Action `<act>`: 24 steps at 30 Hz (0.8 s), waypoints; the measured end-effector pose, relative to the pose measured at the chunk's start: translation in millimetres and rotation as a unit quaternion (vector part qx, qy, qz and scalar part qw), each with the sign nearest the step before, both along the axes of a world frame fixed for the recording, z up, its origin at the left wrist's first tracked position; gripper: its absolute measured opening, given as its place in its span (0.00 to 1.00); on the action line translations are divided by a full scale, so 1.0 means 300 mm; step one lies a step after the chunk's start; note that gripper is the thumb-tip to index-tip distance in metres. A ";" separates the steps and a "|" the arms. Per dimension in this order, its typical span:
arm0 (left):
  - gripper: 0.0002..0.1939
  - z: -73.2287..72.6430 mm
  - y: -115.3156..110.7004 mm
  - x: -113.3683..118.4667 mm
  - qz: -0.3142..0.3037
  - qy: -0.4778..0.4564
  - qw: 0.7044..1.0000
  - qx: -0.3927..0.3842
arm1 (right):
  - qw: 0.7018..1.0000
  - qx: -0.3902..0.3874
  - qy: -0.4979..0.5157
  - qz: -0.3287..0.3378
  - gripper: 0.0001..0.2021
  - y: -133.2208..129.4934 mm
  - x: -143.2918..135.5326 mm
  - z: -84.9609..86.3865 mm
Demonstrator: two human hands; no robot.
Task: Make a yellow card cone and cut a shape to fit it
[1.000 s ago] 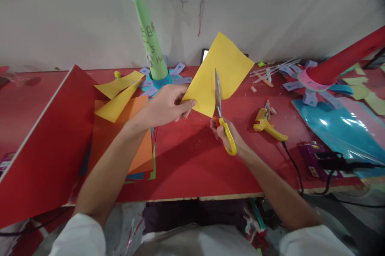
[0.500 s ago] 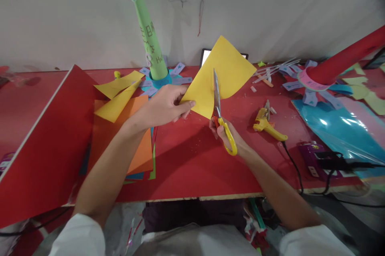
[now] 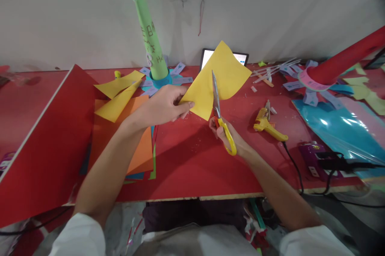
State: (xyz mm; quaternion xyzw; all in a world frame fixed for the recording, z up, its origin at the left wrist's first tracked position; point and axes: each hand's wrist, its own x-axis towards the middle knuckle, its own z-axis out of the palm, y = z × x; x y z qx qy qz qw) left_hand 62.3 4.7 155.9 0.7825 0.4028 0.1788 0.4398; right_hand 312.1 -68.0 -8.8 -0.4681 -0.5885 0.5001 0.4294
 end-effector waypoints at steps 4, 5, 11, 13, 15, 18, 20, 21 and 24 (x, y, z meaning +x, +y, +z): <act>0.13 0.007 -0.001 -0.006 0.006 0.008 1.000 0.005 | 1.000 -0.003 0.008 -0.009 0.39 -0.004 0.003 0.010; 0.13 0.006 0.001 -0.009 0.008 0.003 1.000 0.008 | 1.000 -0.002 0.005 -0.009 0.39 -0.006 0.003 0.017; 0.14 -0.016 0.029 -0.018 0.008 -0.052 0.997 0.049 | 1.000 -0.007 0.001 -0.008 0.40 -0.011 -0.004 0.060; 0.18 -0.028 0.036 -0.008 0.021 -0.087 0.993 0.083 | 1.000 -0.009 0.018 -0.012 0.40 -0.010 -0.009 0.063; 0.23 -0.043 0.034 0.014 0.042 -0.123 0.987 0.091 | 0.999 -0.012 0.040 -0.020 0.41 -0.007 -0.014 0.060; 0.27 -0.079 0.017 0.062 0.078 -0.193 0.977 0.041 | 0.996 -0.018 0.074 -0.038 0.40 -0.002 -0.019 0.055; 0.29 -0.110 0.001 0.099 0.105 -0.246 0.963 -0.004 | 0.995 -0.014 0.089 -0.043 0.41 0.001 -0.022 0.050; 0.30 -0.127 -0.006 0.117 0.116 -0.268 0.956 -0.024 | 0.994 -0.010 0.094 -0.045 0.41 0.001 -0.024 0.048; 0.29 -0.171 -0.023 0.159 0.136 -0.311 0.939 -0.052 | 0.994 -0.006 0.101 -0.045 0.41 -0.001 -0.032 0.037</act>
